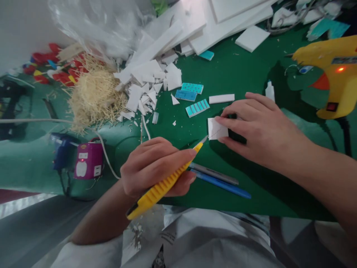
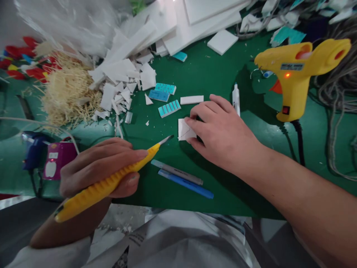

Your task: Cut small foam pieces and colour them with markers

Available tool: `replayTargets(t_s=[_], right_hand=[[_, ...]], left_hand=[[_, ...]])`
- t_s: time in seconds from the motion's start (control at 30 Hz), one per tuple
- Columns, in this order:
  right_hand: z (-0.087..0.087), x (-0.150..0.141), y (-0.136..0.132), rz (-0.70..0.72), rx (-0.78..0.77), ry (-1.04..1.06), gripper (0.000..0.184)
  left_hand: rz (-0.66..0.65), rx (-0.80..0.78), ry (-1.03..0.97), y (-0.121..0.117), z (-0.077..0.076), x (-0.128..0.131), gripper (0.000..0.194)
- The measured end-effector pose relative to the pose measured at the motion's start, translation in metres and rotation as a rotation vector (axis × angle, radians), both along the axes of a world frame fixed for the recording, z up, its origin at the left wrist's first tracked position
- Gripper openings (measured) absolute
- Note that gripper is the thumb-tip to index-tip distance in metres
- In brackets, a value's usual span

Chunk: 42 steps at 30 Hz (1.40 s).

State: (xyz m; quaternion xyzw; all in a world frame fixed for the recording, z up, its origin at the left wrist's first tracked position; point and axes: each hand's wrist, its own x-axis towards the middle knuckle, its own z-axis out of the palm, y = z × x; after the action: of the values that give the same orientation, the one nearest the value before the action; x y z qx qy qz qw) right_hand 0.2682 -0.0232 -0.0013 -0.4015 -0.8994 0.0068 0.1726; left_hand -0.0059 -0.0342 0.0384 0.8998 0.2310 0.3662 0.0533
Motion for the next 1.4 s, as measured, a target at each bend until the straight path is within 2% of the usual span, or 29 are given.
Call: replayTargets(t_s=[0.17,0.4,0.6,0.8,1.4], right_hand=[[0.001,-0.003,-0.002,-0.017,0.021,0.032,0.029],[-0.001,0.001,0.001,0.012,-0.051,0.023,0.029],[-0.001,-0.004,-0.001,0.006,0.047,0.065,0.031],[-0.001,-0.002,0.001,0.013,-0.022,0.042,0.03],[0.0,-0.004,-0.001,-0.029,-0.039,0.048,0.029]], left_hand=[[-0.004,-0.014,-0.024,0.005,-0.008,0.009,0.02],[-0.043,-0.042,-0.045,0.007,-0.014,0.018,0.024],[-0.025,-0.129,-0.028,0.004,-0.016,0.017,0.027],[-0.011,-0.15,0.025,0.002,-0.017,0.014,0.023],[-0.017,-0.137,0.041,0.002,-0.016,0.015,0.023]])
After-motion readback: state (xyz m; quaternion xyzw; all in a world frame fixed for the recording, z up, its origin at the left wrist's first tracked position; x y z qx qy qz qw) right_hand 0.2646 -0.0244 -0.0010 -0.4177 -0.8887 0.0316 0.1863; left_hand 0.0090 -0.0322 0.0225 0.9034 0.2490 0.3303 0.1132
